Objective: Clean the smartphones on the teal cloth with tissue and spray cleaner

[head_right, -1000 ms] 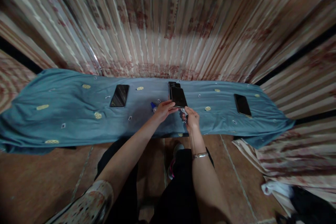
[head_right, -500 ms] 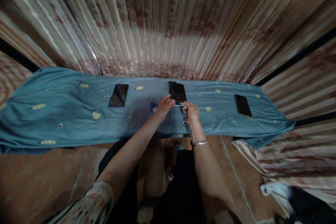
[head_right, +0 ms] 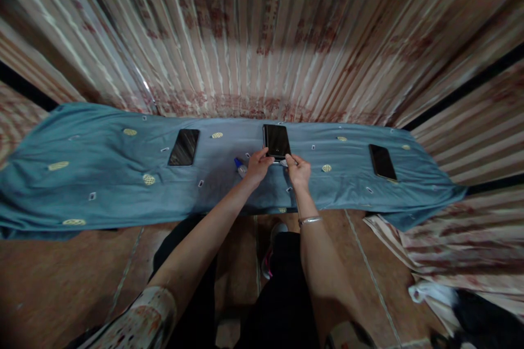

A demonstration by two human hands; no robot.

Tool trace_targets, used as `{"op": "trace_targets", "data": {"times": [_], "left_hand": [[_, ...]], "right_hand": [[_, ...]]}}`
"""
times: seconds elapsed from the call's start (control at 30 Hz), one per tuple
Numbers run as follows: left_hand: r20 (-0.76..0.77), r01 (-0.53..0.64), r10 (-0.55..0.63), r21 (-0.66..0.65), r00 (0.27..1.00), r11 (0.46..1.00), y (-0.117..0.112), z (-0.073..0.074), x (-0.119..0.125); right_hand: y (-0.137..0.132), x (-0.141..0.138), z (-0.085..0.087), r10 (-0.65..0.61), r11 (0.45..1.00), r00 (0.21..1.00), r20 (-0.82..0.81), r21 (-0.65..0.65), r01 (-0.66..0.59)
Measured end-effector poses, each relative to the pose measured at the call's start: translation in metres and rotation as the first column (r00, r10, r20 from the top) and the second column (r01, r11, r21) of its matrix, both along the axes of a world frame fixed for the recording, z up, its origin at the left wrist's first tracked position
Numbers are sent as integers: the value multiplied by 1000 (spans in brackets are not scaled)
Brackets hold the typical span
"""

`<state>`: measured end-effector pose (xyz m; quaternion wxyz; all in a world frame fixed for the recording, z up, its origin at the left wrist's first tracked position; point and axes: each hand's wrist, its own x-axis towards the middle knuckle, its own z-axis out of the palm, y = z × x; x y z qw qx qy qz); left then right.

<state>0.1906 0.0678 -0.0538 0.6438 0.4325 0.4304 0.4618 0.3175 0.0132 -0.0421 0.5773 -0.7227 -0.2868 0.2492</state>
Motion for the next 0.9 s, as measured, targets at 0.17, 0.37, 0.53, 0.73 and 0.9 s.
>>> {"op": "trace_targets", "data": {"times": [0.17,0.37,0.53,0.73,0.9], "left_hand": [[-104,13,-10,25,995,1000,-2,6,-2],[-160,11,-4,44,987,999,-3,10,-6],[-145,10,-5,32,989,999,-9,9,-3],[-158,64,-51,80,986,995,-16,9,-5],[-273,121,-69,181,959,976,-18,6,-7]], "right_hand": [[3,9,-7,29,998,959,282,-68,-10],[5,11,-12,39,992,939,343,-123,4],[5,10,-12,76,983,916,393,-183,-3],[5,9,-13,100,975,906,412,-223,-6],[4,6,-9,121,965,891,438,-264,-2]]}}
